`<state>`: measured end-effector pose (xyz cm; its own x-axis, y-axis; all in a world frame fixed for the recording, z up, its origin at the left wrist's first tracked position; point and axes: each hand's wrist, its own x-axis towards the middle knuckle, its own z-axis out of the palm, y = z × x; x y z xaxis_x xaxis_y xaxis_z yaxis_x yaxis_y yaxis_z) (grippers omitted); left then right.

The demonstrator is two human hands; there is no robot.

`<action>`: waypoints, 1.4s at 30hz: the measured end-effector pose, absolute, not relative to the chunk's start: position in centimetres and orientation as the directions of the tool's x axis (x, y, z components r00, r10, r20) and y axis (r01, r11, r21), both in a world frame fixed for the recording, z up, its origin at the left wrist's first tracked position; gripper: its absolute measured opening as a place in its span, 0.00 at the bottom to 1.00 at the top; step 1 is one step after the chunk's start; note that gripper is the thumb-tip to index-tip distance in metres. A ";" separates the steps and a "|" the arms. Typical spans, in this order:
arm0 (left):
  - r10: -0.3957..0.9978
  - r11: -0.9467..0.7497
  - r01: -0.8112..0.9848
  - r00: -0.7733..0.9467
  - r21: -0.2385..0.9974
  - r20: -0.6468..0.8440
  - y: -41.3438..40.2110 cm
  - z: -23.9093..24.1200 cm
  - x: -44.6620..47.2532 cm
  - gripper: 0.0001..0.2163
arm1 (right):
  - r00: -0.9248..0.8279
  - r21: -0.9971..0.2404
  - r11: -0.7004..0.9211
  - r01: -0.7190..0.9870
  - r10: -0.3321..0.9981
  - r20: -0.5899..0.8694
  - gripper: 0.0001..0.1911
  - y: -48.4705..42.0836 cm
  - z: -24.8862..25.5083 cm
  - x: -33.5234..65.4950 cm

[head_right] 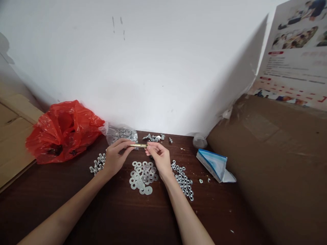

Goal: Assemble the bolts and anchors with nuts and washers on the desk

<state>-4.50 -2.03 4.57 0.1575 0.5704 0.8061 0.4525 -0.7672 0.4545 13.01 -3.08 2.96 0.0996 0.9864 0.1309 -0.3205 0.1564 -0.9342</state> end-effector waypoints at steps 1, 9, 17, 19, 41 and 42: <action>0.575 -0.766 0.448 0.159 0.461 0.802 -2.0 4.6 -4.5 0.07 | 0.100 -0.934 0.158 -0.320 0.986 0.133 0.16 -3.1 3.0 13.0; 0.622 -0.737 0.455 0.169 0.499 0.765 -2.0 4.3 -4.6 0.08 | 0.111 -0.939 0.175 -0.297 0.983 0.148 0.16 -3.2 3.1 13.0; 0.628 -0.726 0.475 0.163 0.497 0.761 -2.0 4.3 -4.6 0.09 | 0.119 -0.936 0.171 -0.307 0.983 0.140 0.16 -3.2 3.2 13.1; 0.634 -0.720 0.479 0.159 0.503 0.756 -2.0 4.3 -4.6 0.09 | 0.118 -0.934 0.169 -0.315 0.983 0.138 0.15 -3.2 3.1 13.1; 0.648 -0.714 0.484 0.183 0.506 0.739 -1.8 4.3 -4.8 0.05 | 0.130 -0.938 0.219 -0.268 0.973 0.190 0.15 -3.1 3.1 13.4; 0.651 -0.711 0.488 0.187 0.506 0.735 -1.8 4.3 -4.8 0.05 | 0.129 -0.938 0.222 -0.267 0.973 0.193 0.15 -3.2 3.1 13.4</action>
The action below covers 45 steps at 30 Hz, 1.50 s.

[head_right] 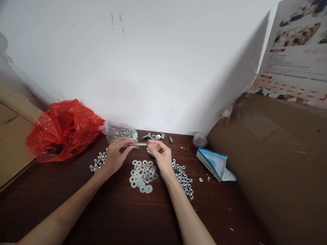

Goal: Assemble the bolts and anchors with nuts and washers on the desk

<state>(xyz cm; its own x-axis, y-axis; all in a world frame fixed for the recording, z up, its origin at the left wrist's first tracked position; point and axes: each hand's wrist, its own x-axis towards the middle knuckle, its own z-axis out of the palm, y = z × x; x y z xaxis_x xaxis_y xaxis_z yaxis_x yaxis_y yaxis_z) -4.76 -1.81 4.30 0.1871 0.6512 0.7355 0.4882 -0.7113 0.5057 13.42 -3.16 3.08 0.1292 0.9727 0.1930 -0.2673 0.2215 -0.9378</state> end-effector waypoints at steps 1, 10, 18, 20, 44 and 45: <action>0.656 -0.708 0.491 0.189 0.508 0.731 -1.8 4.3 -4.8 0.05 | 0.130 -0.938 0.223 -0.266 0.972 0.194 0.15 -3.2 3.1 13.4; 0.665 -0.698 0.511 0.201 0.502 0.719 -1.8 4.4 -4.7 0.05 | 0.140 -0.935 0.237 -0.265 0.968 0.206 0.14 -3.2 3.2 13.4; 0.684 -0.683 0.513 0.201 0.520 0.701 -1.8 4.3 -4.8 0.06 | 0.130 -0.937 0.243 -0.251 0.968 0.216 0.12 -3.2 3.1 13.4; 0.687 -0.680 0.519 0.201 0.519 0.699 -1.7 4.2 -4.9 0.07 | 0.129 -0.935 0.251 -0.249 0.966 0.225 0.12 -3.2 3.1 13.4; 0.678 -0.706 0.503 0.274 0.499 0.682 -2.0 4.2 -4.6 0.11 | 0.095 -0.909 0.233 -0.346 0.972 0.213 0.11 -3.3 2.8 12.7; 0.650 -0.729 0.508 0.305 0.458 0.696 -2.1 4.2 -4.6 0.11 | 0.080 -0.908 0.230 -0.350 0.973 0.216 0.11 -3.3 2.8 12.6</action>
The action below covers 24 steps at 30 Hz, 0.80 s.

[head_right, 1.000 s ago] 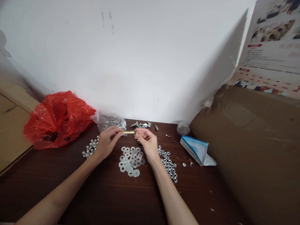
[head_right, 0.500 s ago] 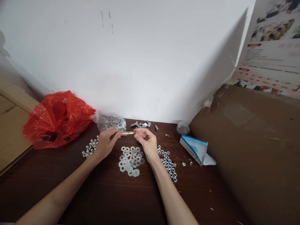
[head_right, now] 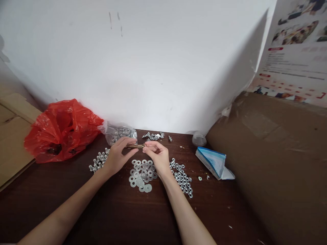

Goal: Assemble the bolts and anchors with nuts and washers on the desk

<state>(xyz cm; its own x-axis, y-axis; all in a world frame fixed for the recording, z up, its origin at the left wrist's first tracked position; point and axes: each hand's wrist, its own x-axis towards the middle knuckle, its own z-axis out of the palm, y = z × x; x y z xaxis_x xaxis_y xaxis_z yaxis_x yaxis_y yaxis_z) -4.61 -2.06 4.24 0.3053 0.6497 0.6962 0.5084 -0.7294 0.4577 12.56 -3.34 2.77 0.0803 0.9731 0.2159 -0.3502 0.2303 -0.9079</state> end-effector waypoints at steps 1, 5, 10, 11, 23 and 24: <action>0.624 -0.749 0.513 0.332 0.419 0.708 -2.1 4.2 -4.6 0.12 | 0.065 -0.909 0.226 -0.352 0.974 0.217 0.11 -3.4 2.8 12.4; 0.566 -0.790 0.507 0.390 0.343 0.727 -2.1 4.1 -4.5 0.10 | 0.024 -0.920 0.195 -0.341 0.980 0.199 0.11 -3.8 2.7 11.8; 0.553 -0.808 0.473 0.404 0.352 0.728 -2.1 4.0 -4.5 0.05 | 0.021 -0.923 0.171 -0.345 0.985 0.174 0.12 -3.8 2.6 11.7; 0.552 -0.809 0.472 0.402 0.351 0.730 -2.1 4.0 -4.5 0.05 | 0.022 -0.923 0.169 -0.346 0.985 0.172 0.12 -3.8 2.6 11.7; 0.554 -0.802 0.478 0.371 0.358 0.745 -2.1 3.9 -4.2 0.06 | 0.002 -0.938 0.184 -0.293 0.981 0.192 0.12 -3.9 2.9 11.8; 0.557 -0.800 0.477 0.366 0.363 0.745 -2.1 3.8 -4.2 0.06 | 0.002 -0.941 0.184 -0.285 0.982 0.191 0.12 -3.9 2.9 11.8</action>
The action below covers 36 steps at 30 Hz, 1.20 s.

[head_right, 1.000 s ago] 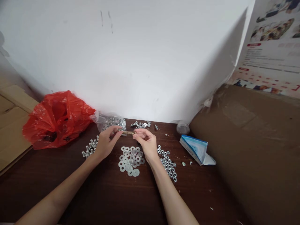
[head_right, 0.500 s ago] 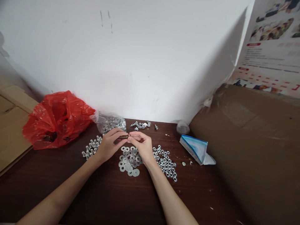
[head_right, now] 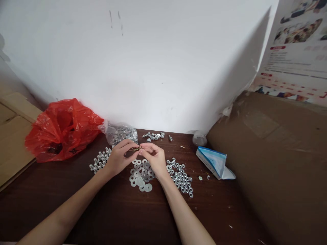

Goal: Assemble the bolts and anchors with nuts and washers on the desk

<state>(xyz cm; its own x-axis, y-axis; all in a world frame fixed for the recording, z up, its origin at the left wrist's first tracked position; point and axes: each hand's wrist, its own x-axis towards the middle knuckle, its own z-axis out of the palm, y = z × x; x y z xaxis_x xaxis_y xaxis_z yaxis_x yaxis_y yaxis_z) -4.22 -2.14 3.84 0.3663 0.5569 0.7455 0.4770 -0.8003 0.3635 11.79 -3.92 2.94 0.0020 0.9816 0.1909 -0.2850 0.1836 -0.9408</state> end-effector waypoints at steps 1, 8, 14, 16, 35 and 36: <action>0.560 -0.798 0.475 0.361 0.370 0.745 -2.1 3.8 -4.2 0.06 | 0.004 -0.943 0.183 -0.277 0.982 0.189 0.12 -3.9 3.0 11.8; 0.583 -0.777 0.492 0.330 0.391 0.743 -2.3 3.9 -4.1 0.06 | 0.020 -0.955 0.190 -0.230 0.982 0.190 0.13 -3.9 3.0 11.7; 0.560 -0.789 0.496 0.339 0.363 0.756 -2.3 3.9 -4.2 0.07 | 0.018 -0.960 0.200 -0.194 0.980 0.200 0.14 -4.0 3.2 11.7; 0.556 -0.791 0.497 0.340 0.357 0.758 -2.2 3.9 -4.2 0.07 | 0.019 -0.960 0.204 -0.190 0.979 0.205 0.14 -4.0 3.4 11.7; 0.531 -0.827 0.446 0.414 0.344 0.740 -2.1 4.1 -4.4 0.03 | 0.001 -0.957 0.200 -0.210 0.979 0.204 0.11 -3.9 3.1 11.8; 0.528 -0.828 0.444 0.415 0.342 0.740 -2.0 4.1 -4.4 0.03 | 0.004 -0.958 0.199 -0.206 0.979 0.203 0.11 -3.9 3.1 11.8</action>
<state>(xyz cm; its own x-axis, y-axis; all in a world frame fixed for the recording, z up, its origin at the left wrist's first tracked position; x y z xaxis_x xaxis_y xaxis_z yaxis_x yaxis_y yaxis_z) -4.39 -2.05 4.11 0.4155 0.5284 0.7404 0.4436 -0.8283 0.3422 11.84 -3.90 3.08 0.0035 0.9792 0.2029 -0.2064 0.1993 -0.9580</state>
